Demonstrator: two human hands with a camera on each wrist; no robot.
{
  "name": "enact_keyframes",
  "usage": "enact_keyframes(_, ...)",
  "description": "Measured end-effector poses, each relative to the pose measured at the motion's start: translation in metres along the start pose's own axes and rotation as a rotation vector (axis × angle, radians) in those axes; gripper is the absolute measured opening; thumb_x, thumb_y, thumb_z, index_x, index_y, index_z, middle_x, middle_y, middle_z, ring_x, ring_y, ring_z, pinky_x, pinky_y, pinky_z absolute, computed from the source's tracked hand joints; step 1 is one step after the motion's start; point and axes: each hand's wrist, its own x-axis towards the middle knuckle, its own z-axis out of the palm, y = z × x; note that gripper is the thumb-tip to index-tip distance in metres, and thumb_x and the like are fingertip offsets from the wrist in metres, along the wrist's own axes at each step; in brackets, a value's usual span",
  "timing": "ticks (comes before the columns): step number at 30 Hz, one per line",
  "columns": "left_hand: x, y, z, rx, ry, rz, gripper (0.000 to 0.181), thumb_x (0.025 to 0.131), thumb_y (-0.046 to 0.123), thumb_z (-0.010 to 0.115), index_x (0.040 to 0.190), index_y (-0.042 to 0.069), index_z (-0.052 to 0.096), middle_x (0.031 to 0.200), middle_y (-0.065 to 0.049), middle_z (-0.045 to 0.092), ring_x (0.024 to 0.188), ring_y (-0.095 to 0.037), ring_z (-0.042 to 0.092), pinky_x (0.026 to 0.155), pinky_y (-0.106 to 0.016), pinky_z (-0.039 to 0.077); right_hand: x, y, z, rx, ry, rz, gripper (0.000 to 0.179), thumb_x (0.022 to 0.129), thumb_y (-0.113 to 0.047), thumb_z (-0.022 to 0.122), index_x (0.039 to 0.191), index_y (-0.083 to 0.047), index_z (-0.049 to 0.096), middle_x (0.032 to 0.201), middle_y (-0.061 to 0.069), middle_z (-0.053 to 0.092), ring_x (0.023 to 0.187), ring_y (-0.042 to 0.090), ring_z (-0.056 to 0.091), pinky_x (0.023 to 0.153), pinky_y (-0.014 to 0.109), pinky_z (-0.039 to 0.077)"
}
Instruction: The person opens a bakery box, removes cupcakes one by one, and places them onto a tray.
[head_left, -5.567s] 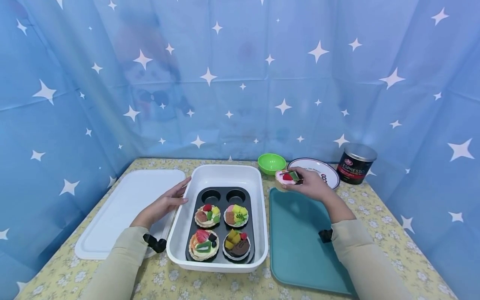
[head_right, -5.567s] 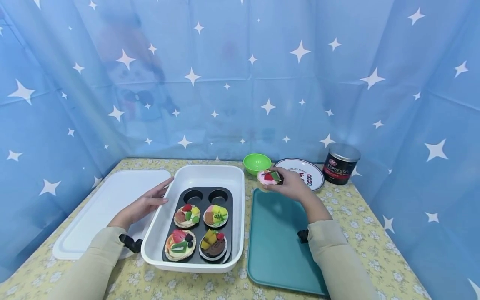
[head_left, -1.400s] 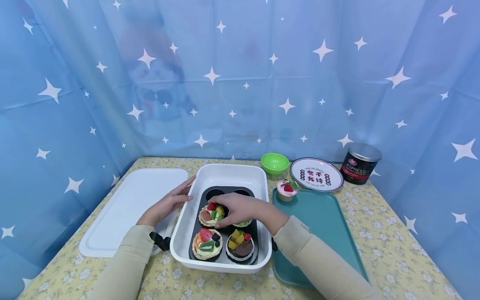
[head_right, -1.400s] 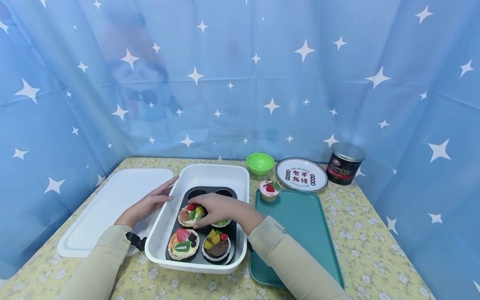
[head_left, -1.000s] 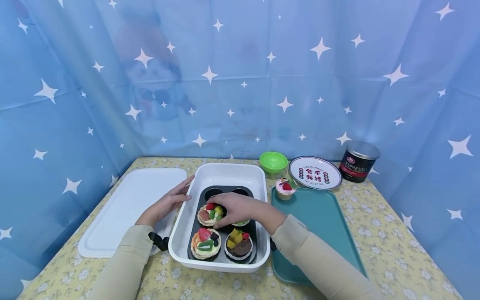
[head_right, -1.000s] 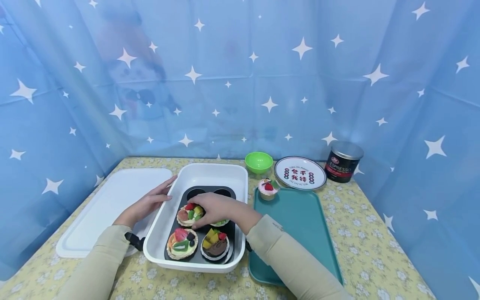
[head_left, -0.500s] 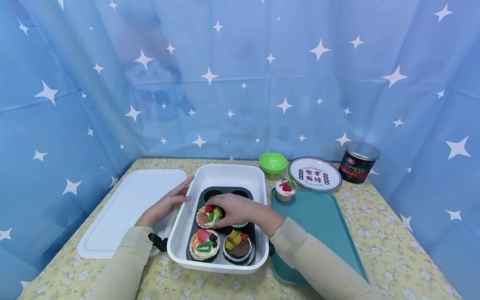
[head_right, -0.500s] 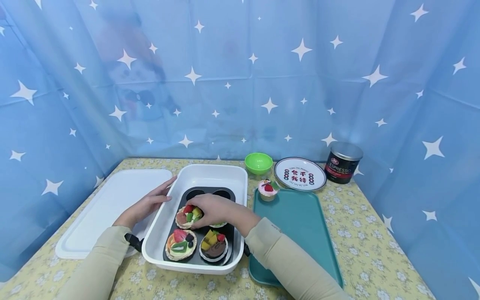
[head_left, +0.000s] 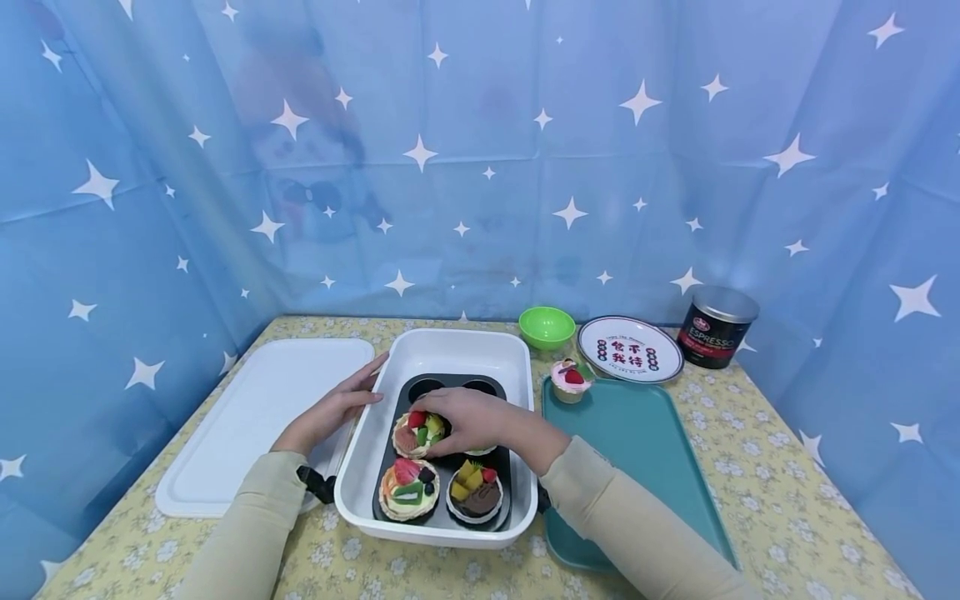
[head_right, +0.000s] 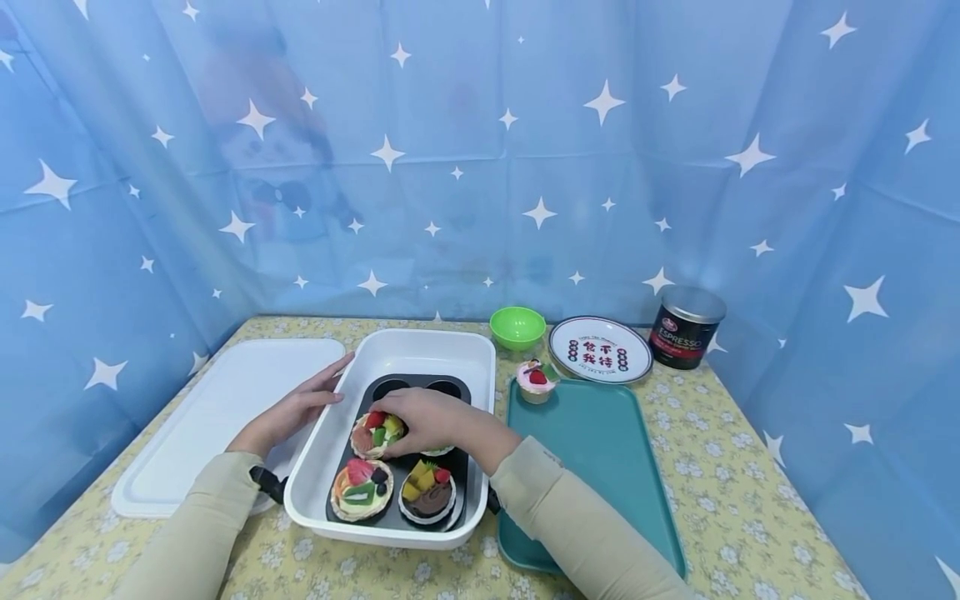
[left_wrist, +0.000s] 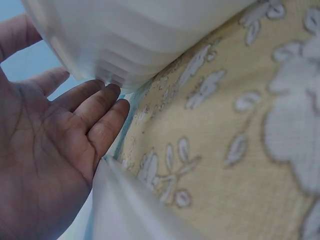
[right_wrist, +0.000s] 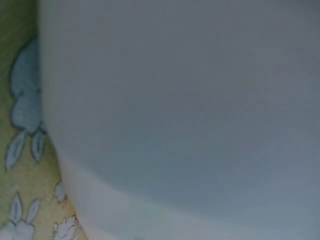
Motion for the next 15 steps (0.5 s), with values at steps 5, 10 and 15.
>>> enact_keyframes(5, -0.0003, 0.0014, 0.0009, 0.007, 0.006, -0.012, 0.074, 0.104, 0.02, 0.052, 0.163, 0.036, 0.01, 0.168, -0.009, 0.009, 0.152, -0.036, 0.015, 0.118, -0.061, 0.017, -0.0019, -0.0007, -0.0016, 0.024, 0.045, -0.025, 0.065, 0.092, -0.05, 0.07, 0.146, -0.018, 0.052, 0.144, -0.001, 0.054, 0.128, 0.012, 0.053, 0.104, 0.03, 0.046)
enact_keyframes(10, -0.0004, 0.0019, 0.001, 0.015, 0.014, -0.019, 0.074, 0.104, 0.022, 0.053, 0.163, 0.037, 0.012, 0.168, -0.01, 0.01, 0.152, -0.036, 0.015, 0.119, -0.061, 0.016, -0.0037, -0.0035, -0.0044, 0.05, 0.082, 0.008, 0.068, 0.092, -0.05, 0.071, 0.147, -0.016, 0.052, 0.145, 0.0, 0.054, 0.13, 0.013, 0.053, 0.105, 0.032, 0.047)
enact_keyframes(15, -0.0004, 0.0013, -0.0001, 0.028, 0.021, -0.025, 0.073, 0.103, 0.024, 0.054, 0.162, 0.04, 0.014, 0.168, -0.009, 0.011, 0.152, -0.035, 0.014, 0.119, -0.061, 0.014, -0.0041, -0.0056, -0.0063, 0.061, 0.077, 0.038, 0.07, 0.09, -0.054, 0.07, 0.147, -0.017, 0.052, 0.146, 0.0, 0.053, 0.132, 0.014, 0.052, 0.106, 0.033, 0.046)
